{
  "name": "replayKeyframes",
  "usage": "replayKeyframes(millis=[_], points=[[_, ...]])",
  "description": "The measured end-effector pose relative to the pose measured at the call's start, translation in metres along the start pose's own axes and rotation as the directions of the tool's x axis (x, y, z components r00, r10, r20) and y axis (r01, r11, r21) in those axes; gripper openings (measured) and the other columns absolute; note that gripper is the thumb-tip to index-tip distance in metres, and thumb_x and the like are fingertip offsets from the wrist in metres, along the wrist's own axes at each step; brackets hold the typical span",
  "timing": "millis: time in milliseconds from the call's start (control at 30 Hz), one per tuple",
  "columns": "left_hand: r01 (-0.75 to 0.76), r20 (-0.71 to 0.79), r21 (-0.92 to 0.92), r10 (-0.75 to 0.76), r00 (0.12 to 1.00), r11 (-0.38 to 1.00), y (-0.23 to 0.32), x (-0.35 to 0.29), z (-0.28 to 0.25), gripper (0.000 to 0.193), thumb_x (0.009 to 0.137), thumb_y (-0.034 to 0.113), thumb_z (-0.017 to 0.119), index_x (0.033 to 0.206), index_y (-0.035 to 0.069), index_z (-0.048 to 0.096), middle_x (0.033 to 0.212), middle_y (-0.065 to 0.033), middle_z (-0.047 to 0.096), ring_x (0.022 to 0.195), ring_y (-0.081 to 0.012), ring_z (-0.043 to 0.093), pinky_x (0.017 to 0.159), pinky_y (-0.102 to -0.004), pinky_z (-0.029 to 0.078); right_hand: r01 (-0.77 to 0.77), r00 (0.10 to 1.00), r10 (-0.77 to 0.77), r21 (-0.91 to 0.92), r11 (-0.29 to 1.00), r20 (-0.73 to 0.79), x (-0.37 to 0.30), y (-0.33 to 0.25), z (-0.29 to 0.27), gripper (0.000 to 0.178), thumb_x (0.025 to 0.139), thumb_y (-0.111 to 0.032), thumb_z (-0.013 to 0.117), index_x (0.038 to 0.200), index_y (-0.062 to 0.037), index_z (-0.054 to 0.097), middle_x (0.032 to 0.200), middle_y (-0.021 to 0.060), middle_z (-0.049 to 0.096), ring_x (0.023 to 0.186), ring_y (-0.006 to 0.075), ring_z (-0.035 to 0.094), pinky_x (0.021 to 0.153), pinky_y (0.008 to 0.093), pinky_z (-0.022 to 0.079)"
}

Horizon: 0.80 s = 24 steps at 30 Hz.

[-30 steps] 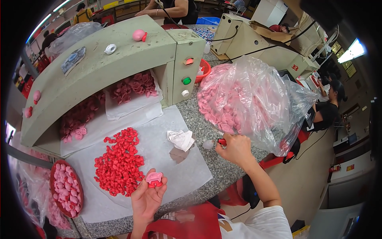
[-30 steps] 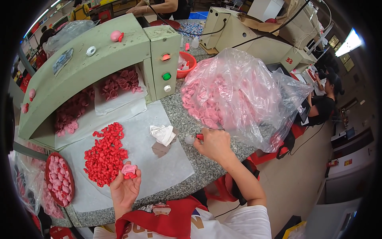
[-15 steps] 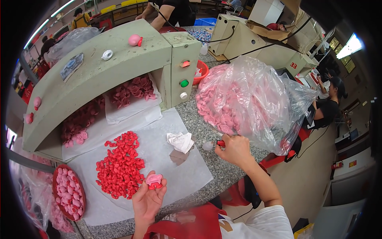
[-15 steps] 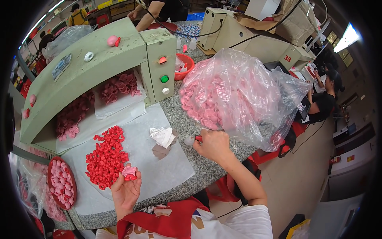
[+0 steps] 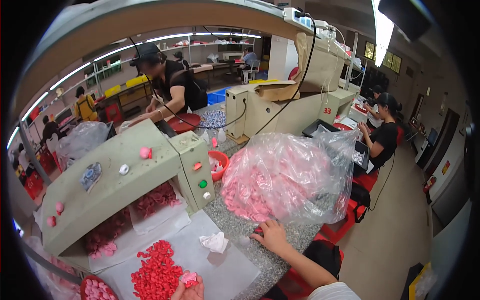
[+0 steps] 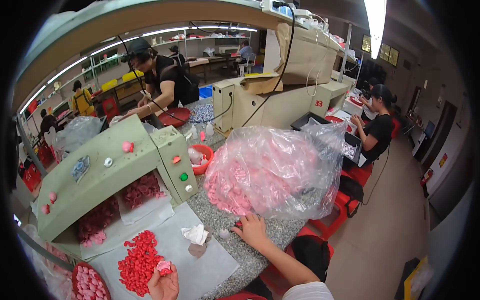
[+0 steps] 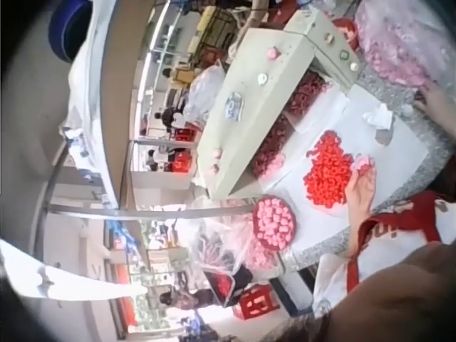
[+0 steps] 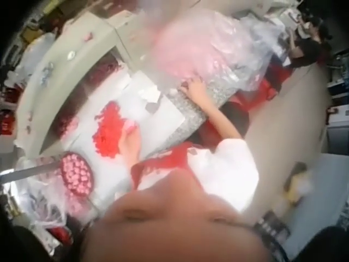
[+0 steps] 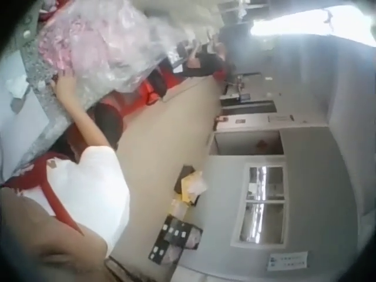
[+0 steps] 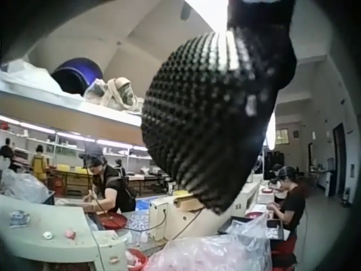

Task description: Assembling small pink plastic toy components by applying glue and pressing pieces together at an industrial workbench.

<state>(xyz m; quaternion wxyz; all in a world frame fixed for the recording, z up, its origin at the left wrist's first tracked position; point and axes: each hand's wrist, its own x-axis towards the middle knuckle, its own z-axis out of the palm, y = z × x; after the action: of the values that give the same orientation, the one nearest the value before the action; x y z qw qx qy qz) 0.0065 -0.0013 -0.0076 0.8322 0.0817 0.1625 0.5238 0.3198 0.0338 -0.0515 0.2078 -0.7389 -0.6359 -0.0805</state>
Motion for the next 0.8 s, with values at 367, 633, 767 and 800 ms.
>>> replayKeyframes(millis=[367, 633, 767, 800], points=[[-0.224, 0.041, -0.021, 0.224, 0.974, 0.974, -0.022, -0.019, -0.001, 0.022, 0.081, 0.013, 0.052, 0.101, 0.004, 0.051, 0.095, -0.0068, 0.056, 0.09, -0.0198, 0.051, 0.086, -0.0333, 0.037, 0.052, 0.997, -0.019, 0.53, 0.847, -0.069, -0.014, -0.006, 0.027, 0.038, 0.058, -0.027, 0.072, 0.088, -0.0047, 0.062, 0.076, 0.0095, 0.059, 0.071, 0.0235, 0.056, 0.066, 0.0333, 0.044], [-0.324, -0.13, 0.087, 0.333, 0.934, 0.942, -0.036, -0.065, 0.014, 0.025, 0.073, -0.002, 0.057, 0.095, -0.004, 0.047, 0.085, -0.0076, 0.051, 0.082, -0.0178, 0.047, 0.08, -0.0287, 0.039, -0.044, 0.999, 0.025, 0.561, 0.826, 0.041, -0.017, -0.024, 0.008, 0.035, 0.063, -0.036, 0.067, 0.082, -0.0067, 0.062, 0.074, 0.0062, 0.059, 0.071, 0.0234, 0.057, 0.063, 0.0342, 0.044], [-0.336, 0.003, 0.155, 0.339, 0.941, 0.929, -0.044, -0.072, 0.019, 0.024, 0.075, 0.006, 0.059, 0.093, -0.004, 0.046, 0.089, -0.0071, 0.048, 0.085, -0.0175, 0.045, 0.082, -0.0281, 0.038, -0.173, 0.985, 0.151, 0.59, 0.789, 0.088, -0.033, -0.02, -0.007, 0.033, 0.065, -0.035, 0.064, 0.082, -0.0077, 0.06, 0.076, 0.0073, 0.062, 0.071, 0.0248, 0.06, 0.061, 0.0362, 0.046], [-0.251, 0.021, 0.084, 0.25, 0.968, 0.964, -0.04, -0.072, 0.007, 0.023, 0.077, 0.007, 0.058, 0.094, -0.002, 0.045, 0.091, -0.0058, 0.046, 0.086, -0.0163, 0.045, 0.083, -0.0272, 0.037, -0.221, 0.973, 0.214, 0.581, 0.783, 0.081, -0.039, -0.022, -0.007, 0.033, 0.065, -0.035, 0.064, 0.082, -0.0077, 0.06, 0.076, 0.0073, 0.062, 0.071, 0.0248, 0.06, 0.061, 0.0362, 0.046]])
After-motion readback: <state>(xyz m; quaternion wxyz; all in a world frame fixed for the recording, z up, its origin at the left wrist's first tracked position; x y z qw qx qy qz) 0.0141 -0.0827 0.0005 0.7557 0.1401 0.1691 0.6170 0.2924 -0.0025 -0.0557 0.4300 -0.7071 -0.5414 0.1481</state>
